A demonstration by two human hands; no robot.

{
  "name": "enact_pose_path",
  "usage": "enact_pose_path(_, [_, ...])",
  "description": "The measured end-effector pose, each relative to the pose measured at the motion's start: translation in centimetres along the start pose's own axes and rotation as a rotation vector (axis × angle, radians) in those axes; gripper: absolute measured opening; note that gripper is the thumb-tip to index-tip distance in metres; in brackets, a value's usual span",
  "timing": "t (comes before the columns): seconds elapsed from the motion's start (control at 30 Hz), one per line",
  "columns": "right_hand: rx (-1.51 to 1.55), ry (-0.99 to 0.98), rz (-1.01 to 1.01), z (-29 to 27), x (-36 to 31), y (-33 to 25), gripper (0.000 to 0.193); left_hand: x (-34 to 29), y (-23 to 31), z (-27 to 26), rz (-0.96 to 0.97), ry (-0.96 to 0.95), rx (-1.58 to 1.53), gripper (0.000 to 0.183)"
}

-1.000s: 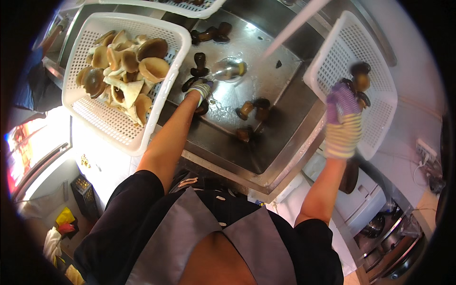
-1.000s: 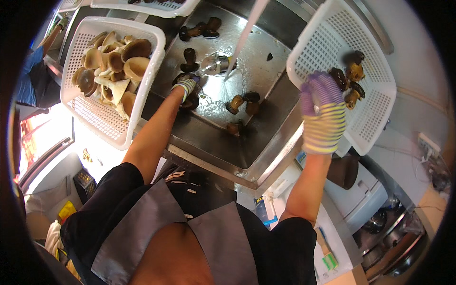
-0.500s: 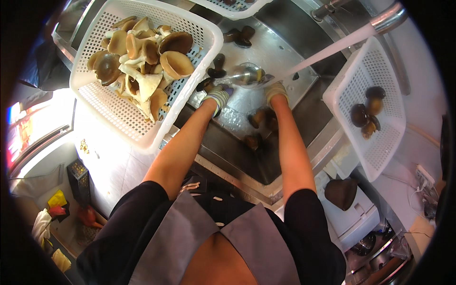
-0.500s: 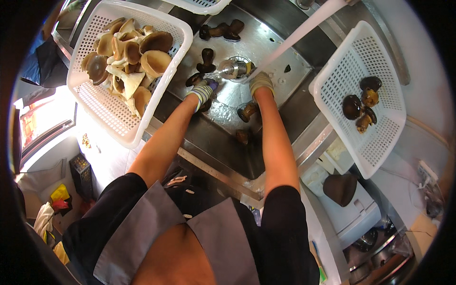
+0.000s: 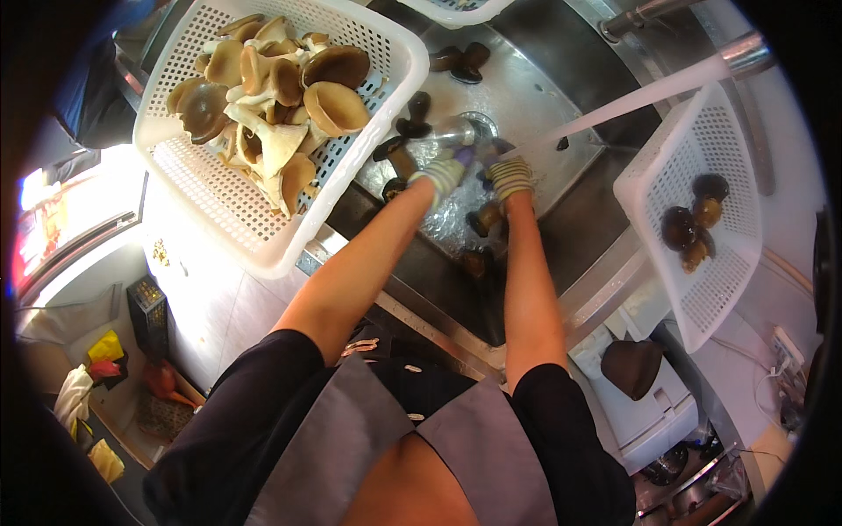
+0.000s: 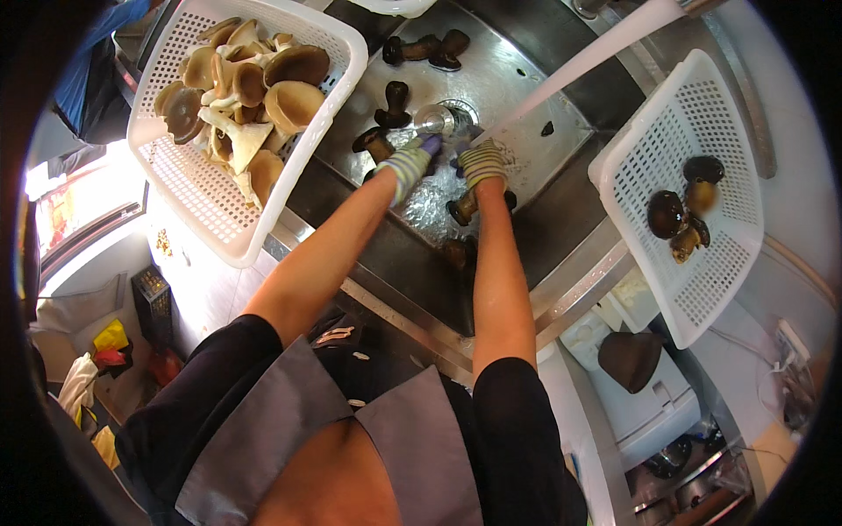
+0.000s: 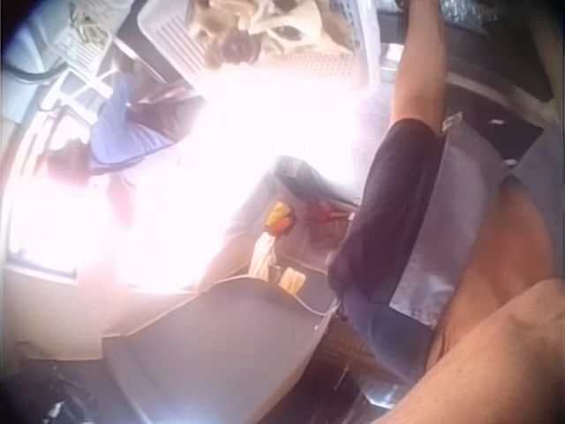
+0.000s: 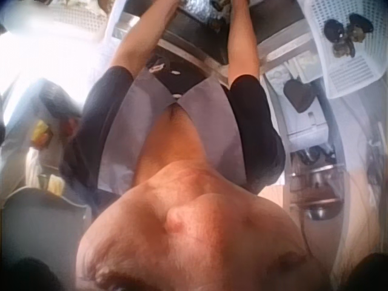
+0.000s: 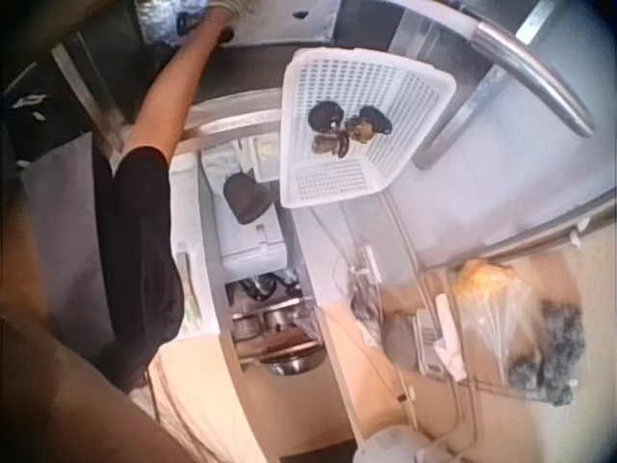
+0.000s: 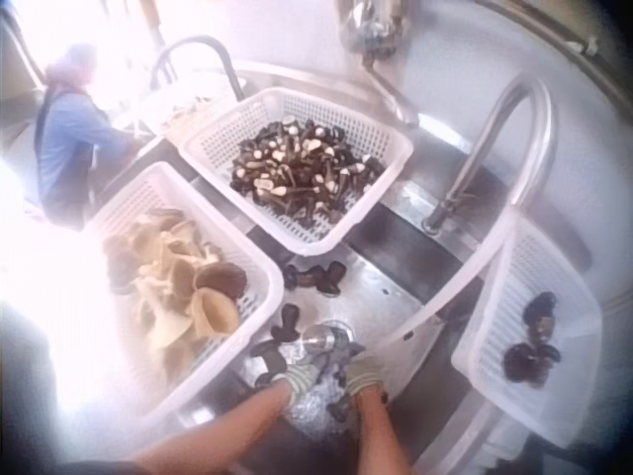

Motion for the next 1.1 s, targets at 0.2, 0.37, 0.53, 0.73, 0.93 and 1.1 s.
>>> enact_pose_path(0.2, [0.086,0.361,-0.300,-1.6,-8.5,-3.6,0.028,0.1,3.4,6.1,-0.235,-0.303,-0.999,0.057])
enact_pose_path(0.37, [0.630,0.330,-0.358,-4.4,-9.5,-2.0,0.028,-1.7,4.1,5.7,-0.318,-0.479,-1.495,0.050])
enact_pose_path(0.53, [0.054,0.363,-0.309,-5.1,-7.3,-4.1,0.032,-2.6,3.8,6.0,-0.414,-0.403,-1.280,0.045])
enact_pose_path(0.73, [0.079,0.815,-0.649,-4.6,-10.4,-5.2,0.035,-3.6,5.1,5.0,-0.395,-0.379,-1.269,0.059])
enact_pose_path(0.93, [0.800,-0.066,-0.014,-1.0,-3.6,1.1,0.032,-3.9,4.9,5.3,-0.185,-0.377,-0.784,0.029])
enact_pose_path(1.1, [-0.821,-0.225,-0.249,1.5,-3.8,3.9,0.031,-2.5,-1.0,1.2,-0.192,-0.275,-0.669,0.027])
Point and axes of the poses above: each hand's wrist, its own x-axis towards the middle knuckle, its own z-axis out of the palm, y = z × x, the point moved 6 cm from there along x, towards the middle knuckle
